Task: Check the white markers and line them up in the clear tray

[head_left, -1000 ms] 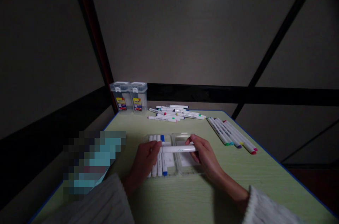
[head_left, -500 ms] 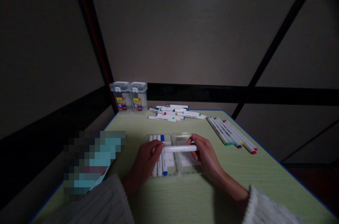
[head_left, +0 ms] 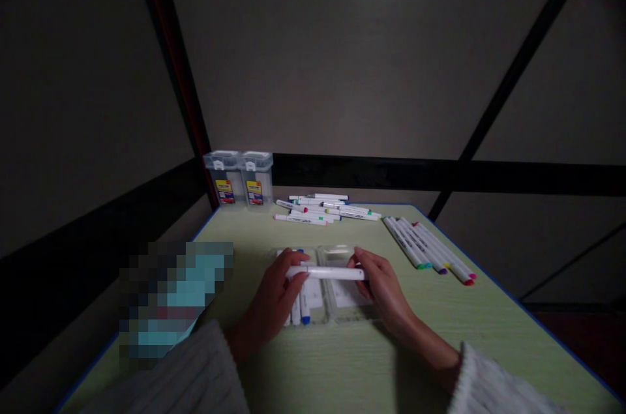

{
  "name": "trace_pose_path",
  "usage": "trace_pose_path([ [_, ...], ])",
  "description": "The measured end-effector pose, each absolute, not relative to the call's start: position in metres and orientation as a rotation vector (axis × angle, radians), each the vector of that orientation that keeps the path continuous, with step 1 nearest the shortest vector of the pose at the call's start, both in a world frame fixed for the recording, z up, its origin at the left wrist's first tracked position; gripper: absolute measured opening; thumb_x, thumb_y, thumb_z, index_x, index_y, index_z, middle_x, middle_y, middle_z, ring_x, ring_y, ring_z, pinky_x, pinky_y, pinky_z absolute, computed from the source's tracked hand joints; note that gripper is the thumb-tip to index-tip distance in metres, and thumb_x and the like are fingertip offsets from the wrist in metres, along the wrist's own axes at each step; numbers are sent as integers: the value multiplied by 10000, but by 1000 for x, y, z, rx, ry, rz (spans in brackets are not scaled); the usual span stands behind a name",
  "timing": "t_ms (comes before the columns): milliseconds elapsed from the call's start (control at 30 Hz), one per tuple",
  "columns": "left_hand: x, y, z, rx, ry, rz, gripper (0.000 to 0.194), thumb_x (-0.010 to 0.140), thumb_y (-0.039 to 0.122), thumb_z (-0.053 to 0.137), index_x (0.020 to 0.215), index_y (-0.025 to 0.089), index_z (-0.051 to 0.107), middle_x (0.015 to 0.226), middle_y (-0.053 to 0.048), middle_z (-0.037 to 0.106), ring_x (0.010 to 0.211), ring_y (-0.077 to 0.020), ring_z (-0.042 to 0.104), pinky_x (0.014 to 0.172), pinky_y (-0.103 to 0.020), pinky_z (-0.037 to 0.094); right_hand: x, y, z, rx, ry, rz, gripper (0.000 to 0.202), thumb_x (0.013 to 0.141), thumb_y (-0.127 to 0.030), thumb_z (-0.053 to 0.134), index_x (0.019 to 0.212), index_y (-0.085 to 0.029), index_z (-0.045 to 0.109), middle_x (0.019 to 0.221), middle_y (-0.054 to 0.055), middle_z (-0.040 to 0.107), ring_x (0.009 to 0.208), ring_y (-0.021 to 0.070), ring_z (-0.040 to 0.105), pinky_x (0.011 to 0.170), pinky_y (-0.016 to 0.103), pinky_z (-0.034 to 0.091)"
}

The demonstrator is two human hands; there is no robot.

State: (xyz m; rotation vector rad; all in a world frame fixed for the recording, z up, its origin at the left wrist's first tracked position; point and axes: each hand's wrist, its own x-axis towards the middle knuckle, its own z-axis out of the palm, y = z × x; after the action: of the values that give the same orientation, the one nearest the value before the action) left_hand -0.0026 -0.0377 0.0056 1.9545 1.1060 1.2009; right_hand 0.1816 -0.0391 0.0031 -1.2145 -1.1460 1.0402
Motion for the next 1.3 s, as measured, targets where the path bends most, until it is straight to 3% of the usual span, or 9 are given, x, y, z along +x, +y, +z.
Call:
trace_pose_path([
  [67, -3, -38, 4, 1917, 1120, 1183, 205, 800, 266, 431, 959, 180, 527, 876, -38, 541, 689, -125, 506, 572, -219, 404, 181, -38, 2, -1225, -1140, 1033, 459, 720, -568, 477, 523, -157, 524, 340, -67, 321, 327, 64, 241, 352, 213, 146],
  [133, -3, -38, 4, 1864, 1102, 1150, 231, 821, 319, 401, 951, 173, 523, 714, -3, 523, 577, -106, 474, 502, -205, 369, 181, -37, 2, -1246, -1135, 1034, 468, 710, -585, 473, 526, -158, 522, 344, -68, 324, 326, 63, 244, 349, 211, 145],
  [233, -4, -39, 5, 1742, 1062, 1108, 336, 844, 417, 323, 922, 153, 515, 457, 73, 363, 398, -80, 348, 398, -189, 270, 180, -36, 1, -1260, -1150, 1039, 454, 697, -584, 483, 535, -162, 515, 350, -71, 328, 328, 62, 252, 346, 206, 149],
  [333, -3, -40, 6, 1641, 1044, 1120, 425, 831, 495, 297, 899, 136, 513, 377, 99, 300, 333, -69, 289, 362, -184, 227, 179, -36, 1, -1251, -1183, 1053, 402, 698, -544, 498, 563, -166, 511, 362, -77, 333, 329, 59, 254, 343, 199, 155],
  [600, 1, -40, 12, 1522, 1097, 1088, 514, 762, 606, 329, 762, 139, 546, 320, 103, 262, 286, -58, 260, 329, -174, 193, 178, -39, 2, -1236, -1199, 1000, 254, 687, -428, 525, 641, -179, 504, 352, -93, 345, 321, 64, 269, 350, 191, 176],
  [767, 2, -42, 19, 1465, 1127, 1093, 510, 721, 623, 362, 683, 147, 539, 344, 102, 249, 299, -47, 241, 326, -165, 166, 176, -40, 5, -1232, -1183, 1038, 266, 665, -438, 558, 642, -183, 486, 348, -87, 383, 326, 68, 293, 357, 189, 199],
  [1300, 2, -43, 18, 1391, 1148, 1116, 549, 698, 618, 394, 729, 116, 614, 369, 93, 255, 319, -40, 228, 335, -165, 144, 177, -38, 1, -1178, -1096, 1081, 310, 644, -453, 631, 653, -180, 486, 409, -69, 443, 387, 77, 348, 402, 197, 256],
])
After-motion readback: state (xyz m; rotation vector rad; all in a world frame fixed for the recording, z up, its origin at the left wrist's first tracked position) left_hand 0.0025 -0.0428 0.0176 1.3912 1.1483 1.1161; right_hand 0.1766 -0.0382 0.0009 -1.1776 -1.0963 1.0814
